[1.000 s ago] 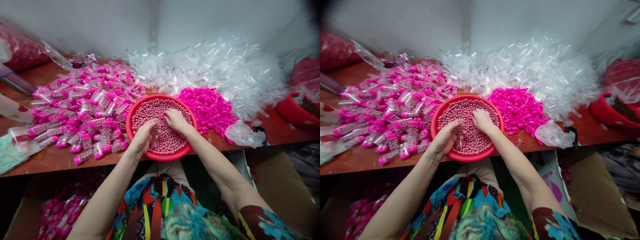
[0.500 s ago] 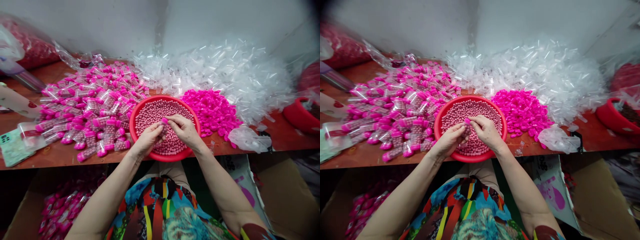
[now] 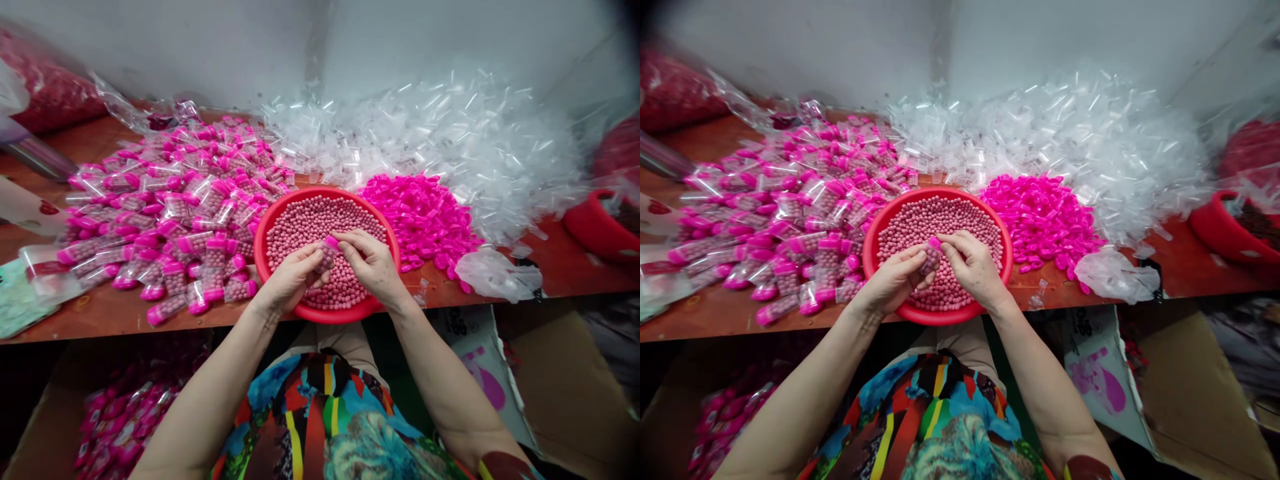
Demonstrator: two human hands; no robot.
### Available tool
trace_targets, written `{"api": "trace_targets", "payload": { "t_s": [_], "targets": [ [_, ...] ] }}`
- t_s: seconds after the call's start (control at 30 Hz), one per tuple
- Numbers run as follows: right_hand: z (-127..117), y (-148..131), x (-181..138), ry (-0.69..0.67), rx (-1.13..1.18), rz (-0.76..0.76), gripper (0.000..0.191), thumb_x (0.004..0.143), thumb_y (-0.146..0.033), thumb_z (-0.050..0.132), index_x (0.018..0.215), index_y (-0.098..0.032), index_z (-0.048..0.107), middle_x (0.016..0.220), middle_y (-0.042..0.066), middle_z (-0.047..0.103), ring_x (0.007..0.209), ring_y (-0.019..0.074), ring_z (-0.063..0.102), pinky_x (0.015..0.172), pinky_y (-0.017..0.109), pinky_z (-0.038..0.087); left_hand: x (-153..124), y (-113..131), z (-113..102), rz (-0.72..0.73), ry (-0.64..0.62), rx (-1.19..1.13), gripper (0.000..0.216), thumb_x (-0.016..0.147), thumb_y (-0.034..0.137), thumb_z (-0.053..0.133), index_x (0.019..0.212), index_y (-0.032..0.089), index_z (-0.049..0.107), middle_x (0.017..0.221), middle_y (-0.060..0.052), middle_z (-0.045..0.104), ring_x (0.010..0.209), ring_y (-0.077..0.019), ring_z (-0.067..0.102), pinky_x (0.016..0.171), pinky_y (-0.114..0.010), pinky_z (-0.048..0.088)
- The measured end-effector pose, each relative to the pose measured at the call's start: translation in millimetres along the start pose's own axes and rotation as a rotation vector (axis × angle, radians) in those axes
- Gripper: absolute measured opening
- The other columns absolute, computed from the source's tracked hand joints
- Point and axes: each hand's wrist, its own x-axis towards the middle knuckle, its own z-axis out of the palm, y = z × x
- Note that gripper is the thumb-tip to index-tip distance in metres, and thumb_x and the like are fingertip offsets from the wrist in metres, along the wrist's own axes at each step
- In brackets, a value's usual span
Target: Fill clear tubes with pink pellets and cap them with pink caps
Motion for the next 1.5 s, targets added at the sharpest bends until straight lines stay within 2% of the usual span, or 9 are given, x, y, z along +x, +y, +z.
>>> {"api": "trace_targets", "payload": {
  "t_s": [0.33, 0.47, 0.7, 0.83, 0.9, 1.0, 1.13, 1.33, 1.5],
  "targets": [
    [5, -7, -2, 0.000, -0.091, -0.023, 0.022, 0.097, -0.021, 0.052, 0.107, -0.020, 0.072, 0.095, 0.008, 0.068, 0.090, 0.0189, 0.066, 0.083, 0.035, 0.055, 0, -1, 3, -0.045, 0.036, 0.036, 0.024, 0.086, 0.036, 0.070, 0.100, 0.017, 0.066, 0.083, 0.000, 0.054, 0.065, -0.0058, 0.051, 0.055, -0.015, 0.039],
    [17, -7, -9, 0.022, -0.186, -0.048, 0.027, 0.099, -0.022, 0.045, 0.113, -0.020, 0.068, 0.099, 0.011, 0.067, 0.096, 0.0226, 0.064, 0.088, 0.041, 0.055, 1, -3, 2, 0.014, 0.068, 0.051, 0.025, 0.085, 0.039, 0.071, 0.091, 0.015, 0.065, 0.073, 0.001, 0.051, 0.058, -0.0057, 0.046, 0.047, -0.016, 0.031],
    [41, -14, -18, 0.080, -0.209, 0.030, 0.034, 0.102, -0.026, 0.037, 0.124, -0.021, 0.063, 0.107, 0.014, 0.065, 0.106, 0.0262, 0.061, 0.098, 0.047, 0.051, 2, -8, 4, 0.147, 0.175, 0.069, 0.029, 0.079, 0.039, 0.076, 0.090, 0.014, 0.066, 0.076, 0.001, 0.054, 0.059, -0.0055, 0.046, 0.053, -0.018, 0.036],
    [26, -8, -7, 0.018, -0.068, 0.038, 0.032, 0.101, -0.039, 0.044, 0.115, -0.023, 0.068, 0.103, 0.010, 0.068, 0.100, 0.0236, 0.062, 0.095, 0.043, 0.052, 0, -3, 8, 0.158, 0.163, 0.126, 0.029, 0.082, 0.043, 0.073, 0.088, 0.015, 0.065, 0.071, 0.003, 0.049, 0.055, -0.0052, 0.040, 0.049, -0.018, 0.030],
    [19, -1, 2, 0.079, 0.072, 0.157, 0.043, 0.101, -0.052, 0.039, 0.117, -0.025, 0.067, 0.096, 0.007, 0.068, 0.086, 0.0195, 0.064, 0.083, 0.037, 0.055, -2, 0, 9, 0.092, 0.110, 0.152, 0.030, 0.083, 0.045, 0.071, 0.086, 0.015, 0.063, 0.069, 0.003, 0.048, 0.053, -0.0049, 0.037, 0.046, -0.019, 0.025],
    [19, 7, 15, 0.127, 0.356, 0.385, 0.070, 0.096, -0.070, 0.017, 0.129, -0.025, 0.059, 0.090, 0.005, 0.067, 0.067, 0.0139, 0.060, 0.064, 0.028, 0.052, -3, 0, 8, -0.004, 0.004, 0.215, 0.032, 0.083, 0.044, 0.071, 0.085, 0.013, 0.064, 0.068, 0.002, 0.048, 0.053, -0.0050, 0.037, 0.047, -0.019, 0.024],
    [34, 6, 27, -0.062, 0.614, 0.534, 0.083, 0.089, -0.081, 0.016, 0.128, -0.021, 0.058, 0.085, 0.006, 0.068, 0.069, 0.0156, 0.063, 0.066, 0.028, 0.053, -2, -3, 6, -0.053, -0.054, 0.257, 0.031, 0.085, 0.043, 0.069, 0.084, 0.012, 0.064, 0.065, 0.002, 0.047, 0.049, -0.0039, 0.034, 0.045, -0.020, 0.021],
    [44, 6, 25, -0.244, 0.707, 0.569, 0.078, 0.092, -0.077, 0.019, 0.133, -0.020, 0.053, 0.078, 0.002, 0.065, 0.071, 0.0160, 0.063, 0.069, 0.029, 0.053, -1, -2, 7, -0.080, 0.002, 0.329, 0.034, 0.080, 0.046, 0.073, 0.084, 0.012, 0.065, 0.060, 0.003, 0.047, 0.046, -0.0048, 0.033, 0.044, -0.020, 0.020],
    [43, 11, 18, -0.158, 0.483, 0.505, 0.065, 0.096, -0.070, 0.029, 0.136, -0.025, 0.052, 0.083, 0.000, 0.065, 0.071, 0.0137, 0.059, 0.069, 0.027, 0.051, 5, -6, 10, 0.068, 0.062, 0.514, 0.029, 0.077, 0.042, 0.074, 0.076, 0.013, 0.068, 0.062, 0.001, 0.051, 0.056, -0.0085, 0.040, 0.049, -0.022, 0.028]
  ]
}}
